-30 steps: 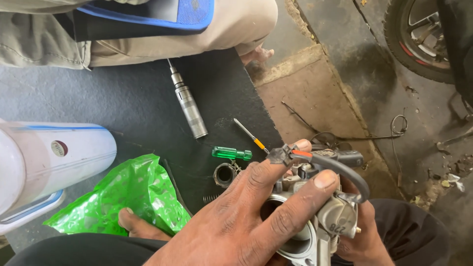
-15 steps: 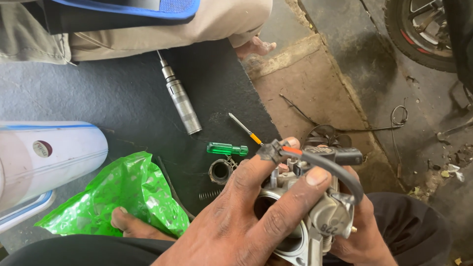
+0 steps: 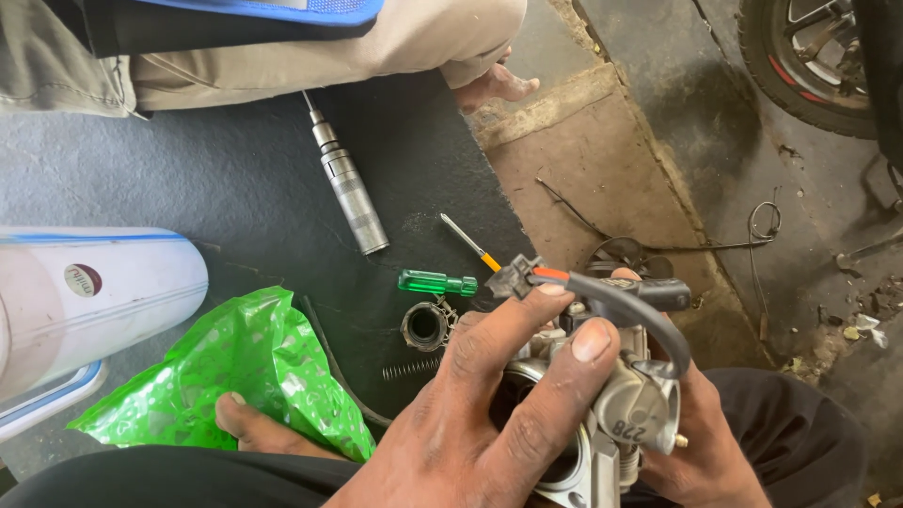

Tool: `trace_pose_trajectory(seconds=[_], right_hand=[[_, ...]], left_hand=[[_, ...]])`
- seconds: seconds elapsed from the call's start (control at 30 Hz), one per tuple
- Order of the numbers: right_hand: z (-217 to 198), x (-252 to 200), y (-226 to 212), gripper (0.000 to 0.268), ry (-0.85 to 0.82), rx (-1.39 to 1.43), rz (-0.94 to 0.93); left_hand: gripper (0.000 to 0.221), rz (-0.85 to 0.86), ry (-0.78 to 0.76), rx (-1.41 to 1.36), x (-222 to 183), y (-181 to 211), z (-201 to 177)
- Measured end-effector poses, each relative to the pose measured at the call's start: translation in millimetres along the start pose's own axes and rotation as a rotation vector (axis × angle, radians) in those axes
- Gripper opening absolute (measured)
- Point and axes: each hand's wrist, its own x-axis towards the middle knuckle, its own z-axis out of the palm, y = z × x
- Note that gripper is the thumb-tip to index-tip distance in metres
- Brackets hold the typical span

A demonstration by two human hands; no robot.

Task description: The person is disassembling and adjusting components of a motorcycle carburetor using tools like a screwdriver.

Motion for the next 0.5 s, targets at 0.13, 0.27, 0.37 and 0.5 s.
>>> trace_pose_trajectory(seconds=[0.13, 0.27, 0.37, 0.5], right_hand=[[-3, 2, 5, 0.093, -0.020, -0.020, -0.103], [-10, -4, 20, 0.097, -0.022, 0.038, -0.079], [-4, 0, 18, 0.091, -0.037, 0.037, -0.182], [11, 19, -1, 0.099, -0.029, 0.191, -0.072]], left_hand=[[0.052, -0.113, 0.101, 0.116, -3, 12, 12], [0.051, -0.189, 0.140, 0.159, -2, 7, 10], [0.049, -0.094, 0.037, -0.115, -1, -1, 5], [0.070, -0.060, 0.034, -0.097, 5, -9, 4]])
